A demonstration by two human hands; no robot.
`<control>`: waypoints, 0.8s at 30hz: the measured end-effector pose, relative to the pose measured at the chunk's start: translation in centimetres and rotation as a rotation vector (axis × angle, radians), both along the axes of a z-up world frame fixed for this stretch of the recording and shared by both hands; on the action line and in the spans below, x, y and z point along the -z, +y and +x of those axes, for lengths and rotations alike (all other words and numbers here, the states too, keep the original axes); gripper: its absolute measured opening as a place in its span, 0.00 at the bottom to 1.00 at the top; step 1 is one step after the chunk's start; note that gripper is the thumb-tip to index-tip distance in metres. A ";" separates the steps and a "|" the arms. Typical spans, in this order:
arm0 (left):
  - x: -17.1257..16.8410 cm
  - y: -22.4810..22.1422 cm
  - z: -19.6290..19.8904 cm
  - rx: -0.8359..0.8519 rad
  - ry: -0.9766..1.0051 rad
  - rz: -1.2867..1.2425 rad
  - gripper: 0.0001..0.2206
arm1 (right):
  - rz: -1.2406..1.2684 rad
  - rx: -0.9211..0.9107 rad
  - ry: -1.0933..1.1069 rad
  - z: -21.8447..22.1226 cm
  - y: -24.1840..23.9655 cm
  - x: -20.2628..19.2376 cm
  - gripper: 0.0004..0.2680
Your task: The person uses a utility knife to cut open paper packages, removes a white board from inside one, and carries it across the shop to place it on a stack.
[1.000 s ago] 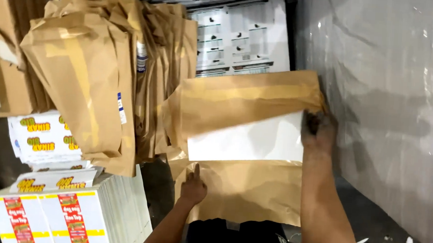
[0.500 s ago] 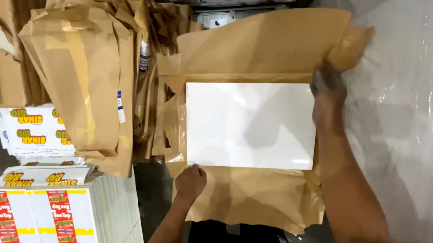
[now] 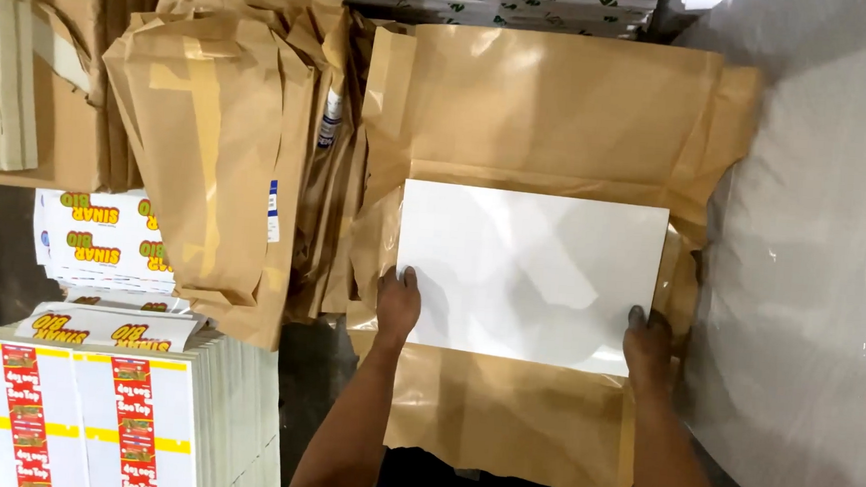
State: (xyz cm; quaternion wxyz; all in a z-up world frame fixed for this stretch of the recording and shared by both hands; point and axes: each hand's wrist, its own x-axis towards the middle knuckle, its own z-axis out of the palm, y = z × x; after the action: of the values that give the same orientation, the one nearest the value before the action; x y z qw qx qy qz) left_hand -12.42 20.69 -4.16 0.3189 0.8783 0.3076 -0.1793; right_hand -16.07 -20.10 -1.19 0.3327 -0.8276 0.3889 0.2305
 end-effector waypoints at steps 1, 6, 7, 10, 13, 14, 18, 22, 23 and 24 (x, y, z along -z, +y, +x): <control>0.3 0.1 0.1 -0.020 0.047 0.015 0.26 | -0.001 -0.001 0.033 0.6 0.3 -1.0 0.19; 0.2 0.6 1.2 0.007 0.154 0.052 0.27 | -0.019 -0.015 0.187 2.5 0.2 -2.7 0.20; 0.5 0.9 1.3 0.039 0.139 0.071 0.27 | -0.017 -0.022 0.220 2.5 -0.3 -2.0 0.21; -1.9 1.1 2.6 -0.004 0.165 0.007 0.29 | 0.002 0.018 0.197 1.5 -1.7 1.4 0.21; -4.7 1.4 3.7 -0.034 0.253 -0.098 0.32 | -0.010 -0.083 0.159 0.0 -3.3 4.3 0.22; -3.8 1.9 3.6 -0.024 0.250 -0.103 0.32 | -0.016 -0.074 0.155 -0.2 -3.6 5.0 0.22; -0.4 4.3 3.1 -0.045 0.190 -0.185 0.37 | 0.097 0.044 0.012 -1.3 -5.0 7.5 0.22; -2.7 3.4 4.6 -0.045 0.253 -0.317 0.41 | 0.465 0.426 -0.359 -1.3 -4.4 6.2 0.27; -1.9 3.6 3.9 -0.043 0.258 -0.317 0.41 | 0.462 0.429 -0.355 -1.5 -4.6 6.5 0.27; -0.9 3.9 3.6 -0.069 0.236 -0.344 0.41 | 0.416 0.398 -0.315 -1.1 -4.9 7.0 0.26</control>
State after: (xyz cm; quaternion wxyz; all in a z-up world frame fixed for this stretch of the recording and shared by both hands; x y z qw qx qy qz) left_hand -8.86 24.59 -3.21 0.4317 0.7728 0.3379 -0.3198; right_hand -17.18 -24.95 -8.21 0.5893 -0.6750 0.4314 0.1047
